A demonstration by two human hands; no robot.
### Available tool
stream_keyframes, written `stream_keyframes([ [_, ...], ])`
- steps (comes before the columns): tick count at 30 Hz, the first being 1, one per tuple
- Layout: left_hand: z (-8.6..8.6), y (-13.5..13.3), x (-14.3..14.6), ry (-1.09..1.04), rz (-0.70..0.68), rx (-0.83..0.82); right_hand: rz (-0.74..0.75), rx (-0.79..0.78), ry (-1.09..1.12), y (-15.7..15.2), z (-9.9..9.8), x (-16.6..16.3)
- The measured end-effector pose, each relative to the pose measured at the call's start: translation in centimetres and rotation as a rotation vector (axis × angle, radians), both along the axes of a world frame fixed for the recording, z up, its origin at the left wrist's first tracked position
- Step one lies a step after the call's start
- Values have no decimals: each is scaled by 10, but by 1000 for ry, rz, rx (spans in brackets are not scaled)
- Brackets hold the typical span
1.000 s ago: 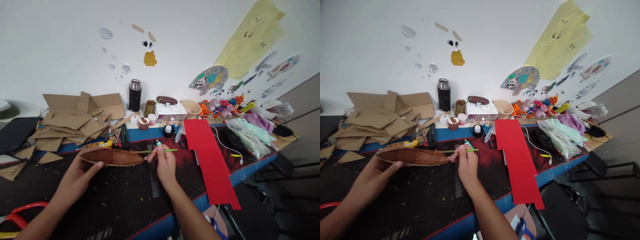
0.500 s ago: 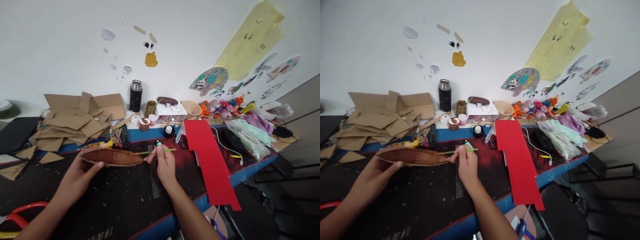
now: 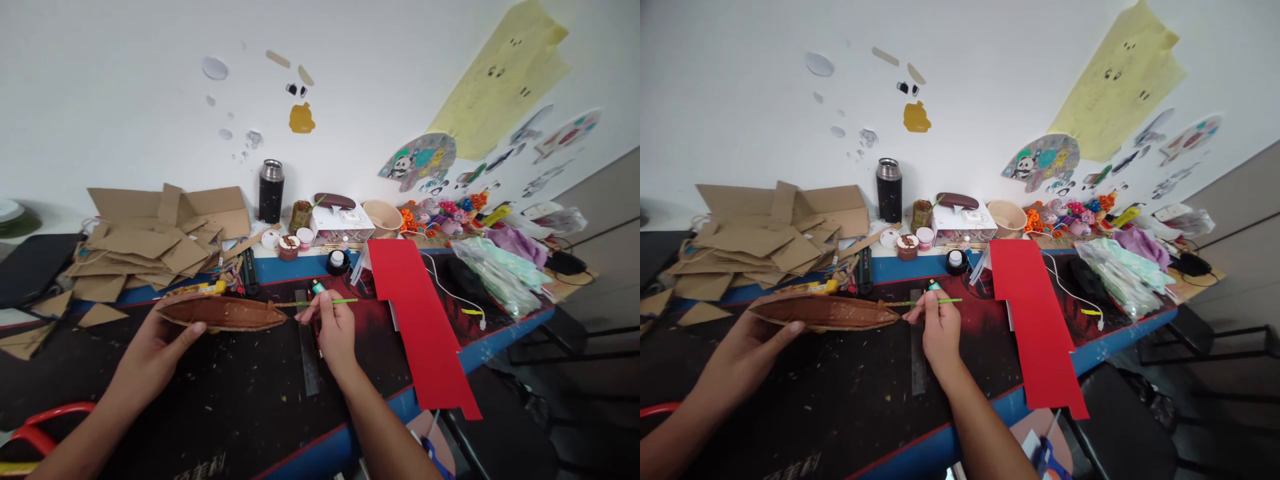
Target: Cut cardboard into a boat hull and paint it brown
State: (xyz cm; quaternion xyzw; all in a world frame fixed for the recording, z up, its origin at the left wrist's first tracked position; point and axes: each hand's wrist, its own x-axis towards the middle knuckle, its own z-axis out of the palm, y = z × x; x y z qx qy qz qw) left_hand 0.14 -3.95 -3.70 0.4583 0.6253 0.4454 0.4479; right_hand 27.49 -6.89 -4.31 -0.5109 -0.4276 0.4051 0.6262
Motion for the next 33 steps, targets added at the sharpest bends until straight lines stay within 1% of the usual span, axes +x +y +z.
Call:
stream_keyframes([
  [4,-3,0,-3,-4,-13,13,-18,-25,-62,-5,-5,9],
  [8,-6,3,-4,11,-9,18,-63,-26,-68,-12,-4,19],
  [11,-10,4,-5,15,-6,8,-55,-12,-31,-11,-2,16],
  [14,-13,3,-6,4,-13,6,-22,-11,-53,-8,-3,11],
  [18,-12,3,-6,2,-18,22,-40,-29,-109,-11,-8,17],
  [22,-10,4,-5,8,-38,54,-73,-57,-89,-18,-7,26],
  [26,-10,3,-5,39,-43,44,-63,-45,-25,-16,-5,22],
  [29,-11,2,-7,43,-39,27,-52,-48,-47,-14,-6,19],
  [33,-12,3,-8,25,-49,31,-80,-72,-76,-17,-7,25],
])
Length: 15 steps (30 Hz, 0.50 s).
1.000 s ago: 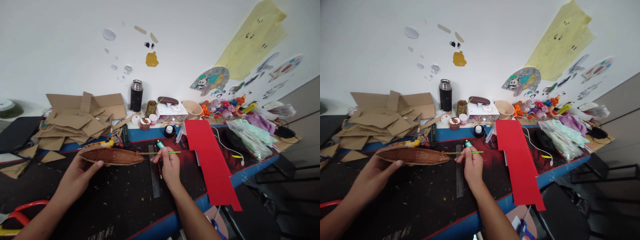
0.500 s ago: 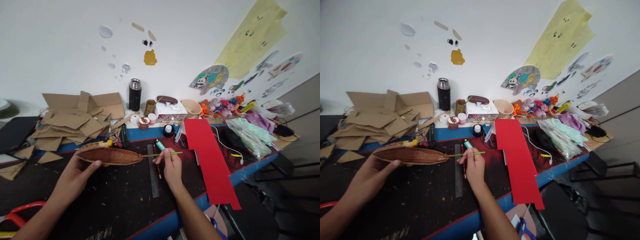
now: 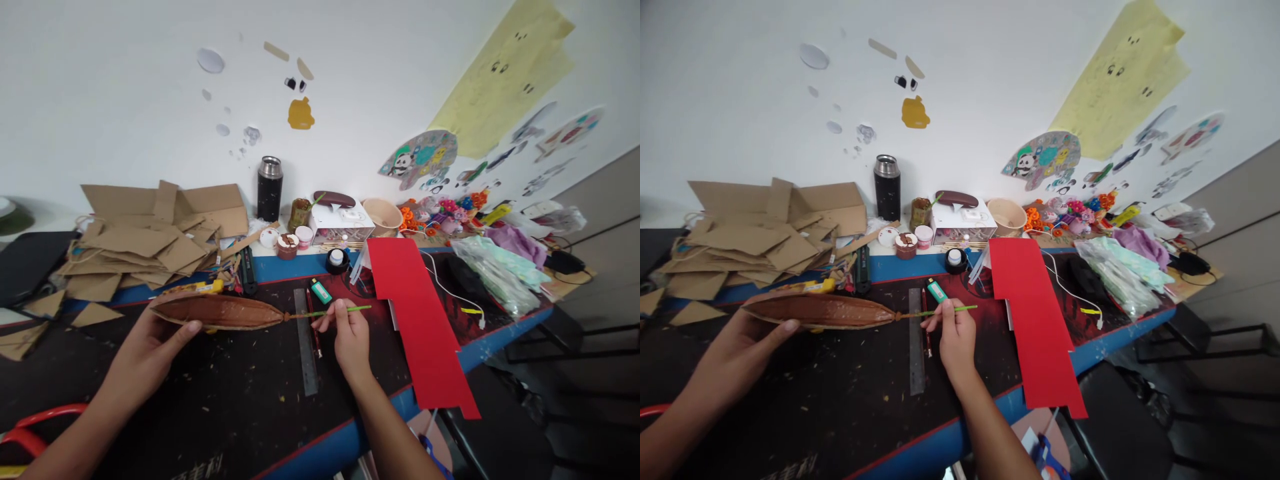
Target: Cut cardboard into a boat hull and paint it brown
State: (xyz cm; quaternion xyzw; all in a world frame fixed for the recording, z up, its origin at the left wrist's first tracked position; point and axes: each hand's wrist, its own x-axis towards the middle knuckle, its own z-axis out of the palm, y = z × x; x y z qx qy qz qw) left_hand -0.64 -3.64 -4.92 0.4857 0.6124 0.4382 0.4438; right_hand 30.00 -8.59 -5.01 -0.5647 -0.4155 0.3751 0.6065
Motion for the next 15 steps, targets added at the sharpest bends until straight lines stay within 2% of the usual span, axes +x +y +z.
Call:
stream_keyframes([
  [15,13,0,6,-2,4,14,7,4,74,-5,2,-2],
])
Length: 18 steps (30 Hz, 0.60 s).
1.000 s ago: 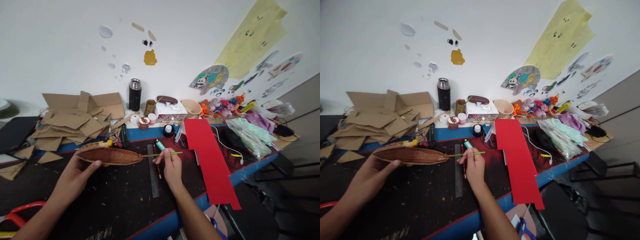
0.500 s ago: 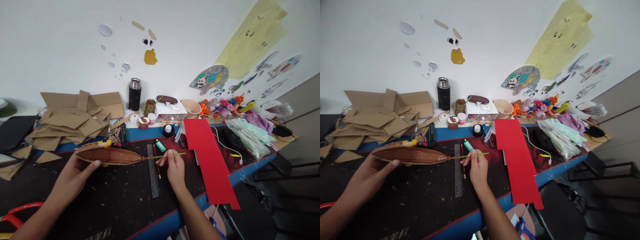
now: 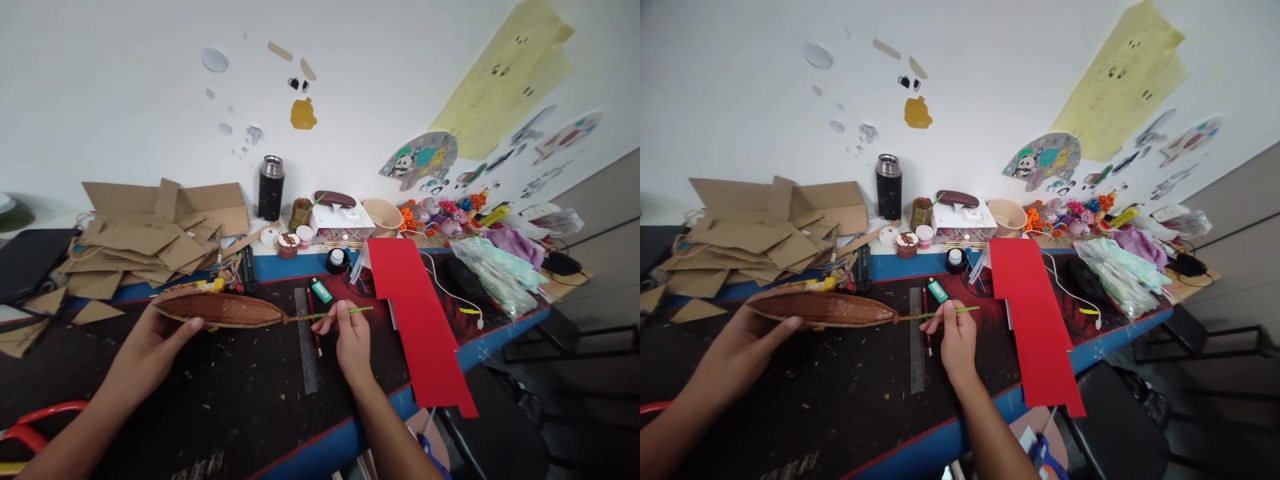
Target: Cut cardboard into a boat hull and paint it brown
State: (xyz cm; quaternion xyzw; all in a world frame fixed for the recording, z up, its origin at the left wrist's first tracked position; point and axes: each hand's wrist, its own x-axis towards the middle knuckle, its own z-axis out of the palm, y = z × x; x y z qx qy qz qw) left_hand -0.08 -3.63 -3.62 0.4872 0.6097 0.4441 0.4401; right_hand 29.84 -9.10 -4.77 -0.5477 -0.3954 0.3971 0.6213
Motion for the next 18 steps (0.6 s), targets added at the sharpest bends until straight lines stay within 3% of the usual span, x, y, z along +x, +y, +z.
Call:
stream_keyframes([
  [9,-13,-1,-6,-8,-5,-28,137,-27,158,7,0,-35],
  [18,-8,-1,-3,-18,11,-17,61,-61,140,7,-2,-19],
])
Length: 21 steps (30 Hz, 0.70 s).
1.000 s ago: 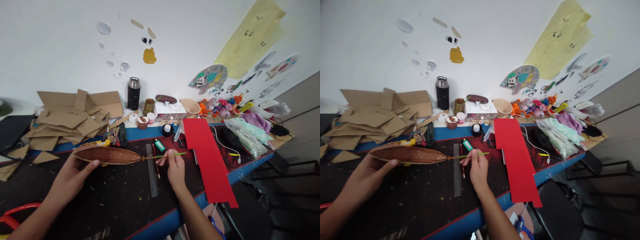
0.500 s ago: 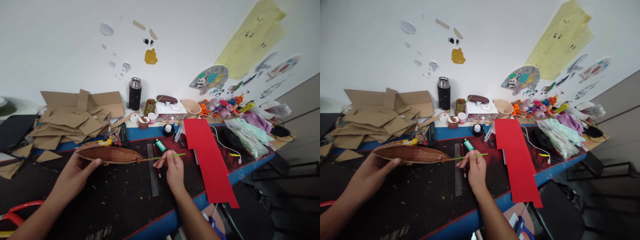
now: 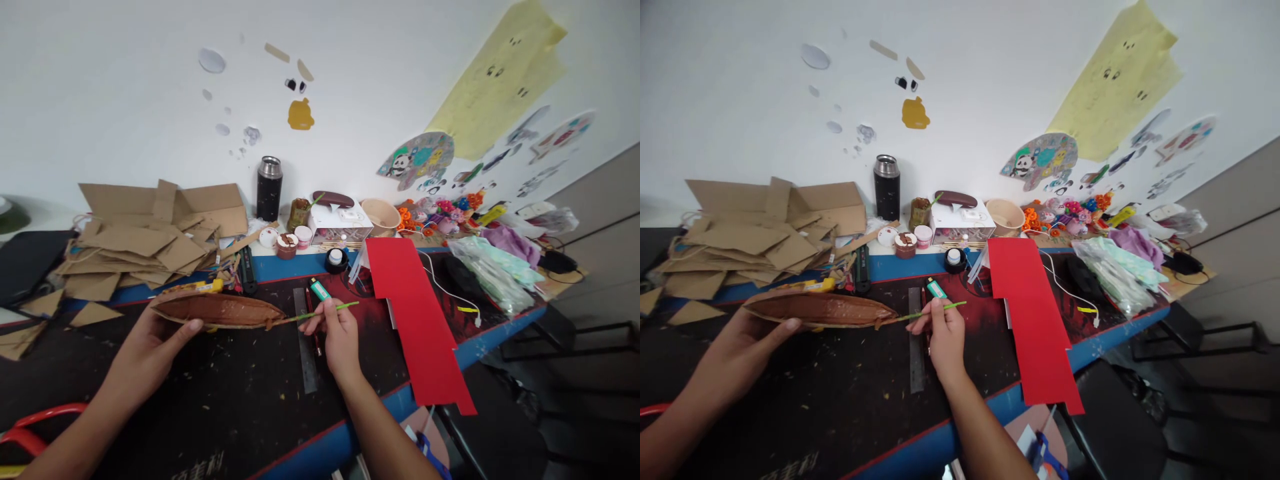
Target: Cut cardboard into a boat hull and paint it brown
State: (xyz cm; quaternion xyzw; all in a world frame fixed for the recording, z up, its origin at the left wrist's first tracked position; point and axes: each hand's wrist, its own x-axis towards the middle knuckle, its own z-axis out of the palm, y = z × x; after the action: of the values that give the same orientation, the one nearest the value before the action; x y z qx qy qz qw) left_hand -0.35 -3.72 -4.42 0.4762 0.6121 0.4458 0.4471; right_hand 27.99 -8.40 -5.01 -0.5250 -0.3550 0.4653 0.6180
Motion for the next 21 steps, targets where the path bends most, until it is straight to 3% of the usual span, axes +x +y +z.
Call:
stream_keyframes([
  [7,6,0,1,2,2,-29,80,-10,59,9,-4,-19],
  [15,6,0,2,6,-17,-18,7,4,58,7,-7,-3],
  [21,7,-2,3,-14,3,-33,67,9,107,13,-2,-22],
])
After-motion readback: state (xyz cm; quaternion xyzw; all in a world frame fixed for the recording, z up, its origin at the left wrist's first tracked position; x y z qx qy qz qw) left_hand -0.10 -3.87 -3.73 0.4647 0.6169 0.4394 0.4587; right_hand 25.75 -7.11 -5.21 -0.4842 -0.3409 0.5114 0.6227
